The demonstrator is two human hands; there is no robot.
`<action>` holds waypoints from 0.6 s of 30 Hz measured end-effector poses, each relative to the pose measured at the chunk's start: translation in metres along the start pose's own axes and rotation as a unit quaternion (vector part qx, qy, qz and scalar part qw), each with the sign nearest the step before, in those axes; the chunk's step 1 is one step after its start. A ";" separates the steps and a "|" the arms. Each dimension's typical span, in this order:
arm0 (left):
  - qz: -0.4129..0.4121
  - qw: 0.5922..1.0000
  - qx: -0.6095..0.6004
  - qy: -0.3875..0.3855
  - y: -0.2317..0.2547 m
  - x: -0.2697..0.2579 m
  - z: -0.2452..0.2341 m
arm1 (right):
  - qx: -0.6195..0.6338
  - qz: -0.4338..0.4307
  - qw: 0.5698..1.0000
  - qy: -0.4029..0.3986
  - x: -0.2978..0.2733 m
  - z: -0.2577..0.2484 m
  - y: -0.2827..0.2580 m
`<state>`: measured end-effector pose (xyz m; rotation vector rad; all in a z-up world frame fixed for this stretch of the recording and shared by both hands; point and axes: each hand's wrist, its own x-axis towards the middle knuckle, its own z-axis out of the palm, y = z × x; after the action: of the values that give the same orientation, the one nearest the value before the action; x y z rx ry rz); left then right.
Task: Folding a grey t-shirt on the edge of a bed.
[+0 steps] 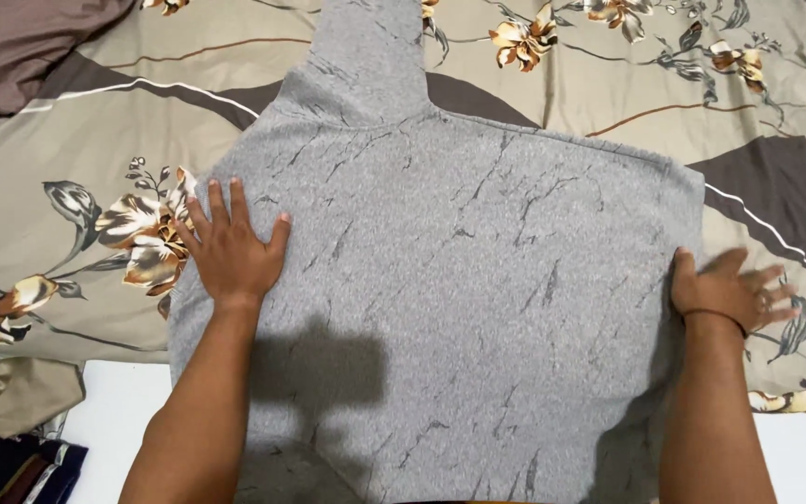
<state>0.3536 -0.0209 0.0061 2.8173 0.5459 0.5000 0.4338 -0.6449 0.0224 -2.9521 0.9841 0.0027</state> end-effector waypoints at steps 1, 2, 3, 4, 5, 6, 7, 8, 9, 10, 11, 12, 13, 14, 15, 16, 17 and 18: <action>-0.001 1.000 0.000 -0.001 0.000 -0.001 0.000 | -0.001 -0.001 1.000 0.000 -0.003 0.000 -0.014; -0.002 1.000 0.001 -0.002 0.000 0.000 0.000 | 0.042 -0.053 0.997 0.043 -0.006 -0.001 -0.027; -0.002 1.000 0.003 -0.003 0.001 0.000 -0.001 | 0.084 -0.104 0.987 0.086 -0.008 -0.001 -0.041; -0.002 1.000 0.003 -0.001 0.001 0.001 -0.001 | 0.085 -0.105 0.987 0.087 -0.026 -0.001 -0.069; -0.004 1.000 0.007 -0.005 0.001 0.001 -0.001 | 0.142 -0.285 0.944 0.085 -0.044 -0.001 -0.097; -0.004 1.000 0.013 -0.011 0.001 0.000 -0.001 | 0.193 -0.452 0.867 0.079 -0.065 0.000 -0.123; -0.003 1.000 0.014 -0.012 0.001 -0.001 -0.002 | 0.194 -0.450 0.868 0.077 -0.086 -0.004 -0.148; 0.000 1.000 0.013 -0.010 0.002 -0.001 -0.002 | 0.202 -0.523 0.826 0.067 -0.109 -0.007 -0.172; 0.002 1.000 0.011 -0.008 0.003 -0.001 -0.003 | 0.207 -0.591 0.777 0.056 -0.130 -0.011 -0.197; 0.006 1.000 0.012 -0.009 0.004 -0.001 -0.004 | 0.209 -0.588 0.779 0.056 -0.145 -0.011 -0.215; 0.002 1.000 0.012 -0.009 0.006 -0.001 -0.005 | 0.180 -0.614 0.768 0.035 -0.160 -0.010 -0.233; -0.004 1.000 0.012 -0.008 0.007 -0.001 -0.007 | 0.151 -0.640 0.753 0.014 -0.175 -0.011 -0.254; -0.002 1.000 0.013 -0.007 0.006 -0.001 -0.006 | 0.153 -0.639 0.753 0.014 -0.181 -0.004 -0.261; -0.002 1.000 0.013 -0.003 0.005 -0.001 -0.004 | 0.139 -0.631 0.763 -0.001 -0.187 0.003 -0.268; -0.002 1.000 0.014 0.001 0.004 -0.001 -0.003 | 0.126 -0.623 0.772 -0.016 -0.193 0.009 -0.276; -0.003 1.000 0.014 0.003 0.003 0.000 -0.002 | 0.126 -0.624 0.771 -0.015 -0.190 0.004 -0.276; -0.004 1.000 0.015 0.001 0.002 0.001 -0.002 | 0.115 -0.614 0.781 -0.023 -0.189 -0.001 -0.276; -0.005 1.000 0.014 -0.003 0.002 0.001 -0.001 | 0.102 -0.603 0.790 -0.032 -0.187 -0.005 -0.275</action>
<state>0.3546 -0.0219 0.0073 2.8393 0.5700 0.4870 0.4491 -0.3133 0.0375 -2.7443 -0.9435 -0.0291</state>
